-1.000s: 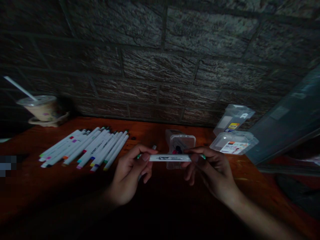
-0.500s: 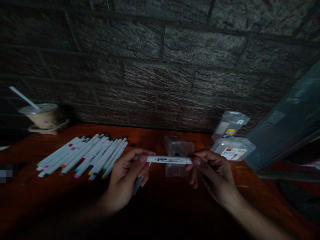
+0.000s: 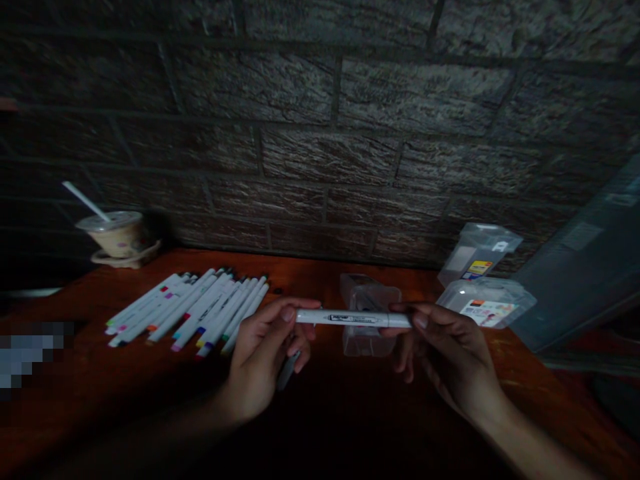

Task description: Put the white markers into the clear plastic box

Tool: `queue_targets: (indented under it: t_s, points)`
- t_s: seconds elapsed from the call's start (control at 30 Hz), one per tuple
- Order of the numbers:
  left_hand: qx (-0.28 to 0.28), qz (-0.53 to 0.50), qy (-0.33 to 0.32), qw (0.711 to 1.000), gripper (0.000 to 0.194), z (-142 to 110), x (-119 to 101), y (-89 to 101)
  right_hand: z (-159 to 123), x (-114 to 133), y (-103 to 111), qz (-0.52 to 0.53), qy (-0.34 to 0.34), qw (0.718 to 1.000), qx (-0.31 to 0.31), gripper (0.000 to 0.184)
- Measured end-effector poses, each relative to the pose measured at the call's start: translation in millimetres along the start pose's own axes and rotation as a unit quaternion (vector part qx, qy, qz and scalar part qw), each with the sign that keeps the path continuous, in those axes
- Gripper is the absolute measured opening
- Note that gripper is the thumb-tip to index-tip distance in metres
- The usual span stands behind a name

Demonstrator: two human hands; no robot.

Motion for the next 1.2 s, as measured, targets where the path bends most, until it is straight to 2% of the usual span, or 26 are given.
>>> queue_targets:
  t_s: [0.47, 0.63, 0.87, 1.03, 1.2]
  points:
    - [0.015, -0.038, -0.007, 0.999, 0.025, -1.8, -2.8, -2.2, 0.7, -4.2, -2.2, 0.044, -0.018, 0.998, 0.028, 0.021]
    - [0.039, -0.052, -0.008, 0.998, 0.028, -3.5, -3.9, -4.5, -0.3, -4.7, -0.1, 0.056, -0.017, 0.998, 0.027, 0.020]
    - [0.041, -0.054, 0.000, 0.998, 0.030, -4.5, -3.4, -4.8, 1.0, -7.1, -2.8, 0.069, -0.033, 0.997, 0.033, 0.019]
    - [0.032, -0.008, -0.013, 0.999, 0.029, -1.1, -1.7, -2.4, 2.1, -4.6, -2.7, 0.036, -0.006, 0.999, 0.027, 0.021]
    - [0.010, 0.088, -0.035, 0.995, 0.029, 2.3, 0.8, 3.2, 0.7, 0.4, 0.7, -0.059, 0.030, 0.998, 0.002, 0.026]
Point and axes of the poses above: each hand's wrist, its own z-axis towards the middle knuckle, its own y-axis out of the back of the hand, x = y × z, the point moved 10 cm from there along z, towards the middle knuckle, and after that the axes turned 5 degrees about -y, right-handed, at the moved point
